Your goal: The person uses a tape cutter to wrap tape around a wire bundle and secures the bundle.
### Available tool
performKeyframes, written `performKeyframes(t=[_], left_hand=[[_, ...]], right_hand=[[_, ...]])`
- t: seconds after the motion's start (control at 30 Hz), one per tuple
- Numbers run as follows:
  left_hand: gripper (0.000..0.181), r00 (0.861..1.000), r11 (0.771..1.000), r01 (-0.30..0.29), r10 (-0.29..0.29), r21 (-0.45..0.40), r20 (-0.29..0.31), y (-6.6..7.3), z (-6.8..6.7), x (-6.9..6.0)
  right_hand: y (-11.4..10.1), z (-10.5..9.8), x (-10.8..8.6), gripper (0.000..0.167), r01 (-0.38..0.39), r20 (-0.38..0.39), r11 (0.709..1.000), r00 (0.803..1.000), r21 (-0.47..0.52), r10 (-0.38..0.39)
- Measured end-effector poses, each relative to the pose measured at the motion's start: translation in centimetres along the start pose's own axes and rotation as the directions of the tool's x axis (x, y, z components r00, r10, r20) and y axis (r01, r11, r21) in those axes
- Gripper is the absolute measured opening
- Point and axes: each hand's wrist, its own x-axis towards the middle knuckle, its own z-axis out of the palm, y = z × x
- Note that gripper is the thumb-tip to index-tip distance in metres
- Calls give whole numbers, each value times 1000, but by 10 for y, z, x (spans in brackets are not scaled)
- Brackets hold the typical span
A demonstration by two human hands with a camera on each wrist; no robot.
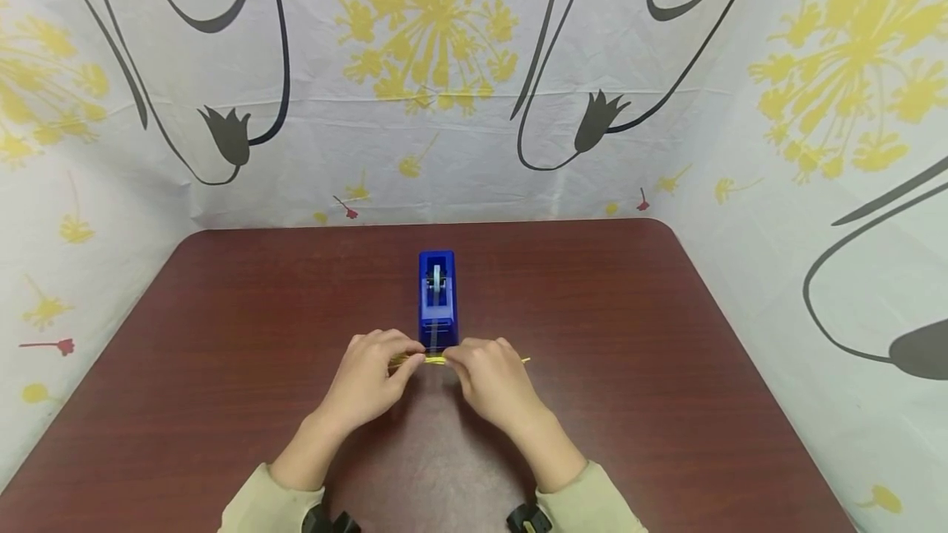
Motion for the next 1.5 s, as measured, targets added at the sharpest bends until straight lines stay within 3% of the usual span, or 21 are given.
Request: performKeyframes(t=[0.6, 1.03, 1.5], left_hand=[[8, 1000, 1000, -1, 1, 8, 11, -1, 4, 2], [7, 999, 1000, -7, 6, -23, -33, -1, 5, 4], [13, 999, 999, 33, -33, -30, -11, 0, 3, 5]], right_hand=[[2, -1, 3, 5, -45, 33, 999, 998, 20, 45], [3, 0, 5, 5, -45, 57, 999, 997, 6, 45], [3, 0, 5, 4, -55, 47, 998, 997, 21, 54]])
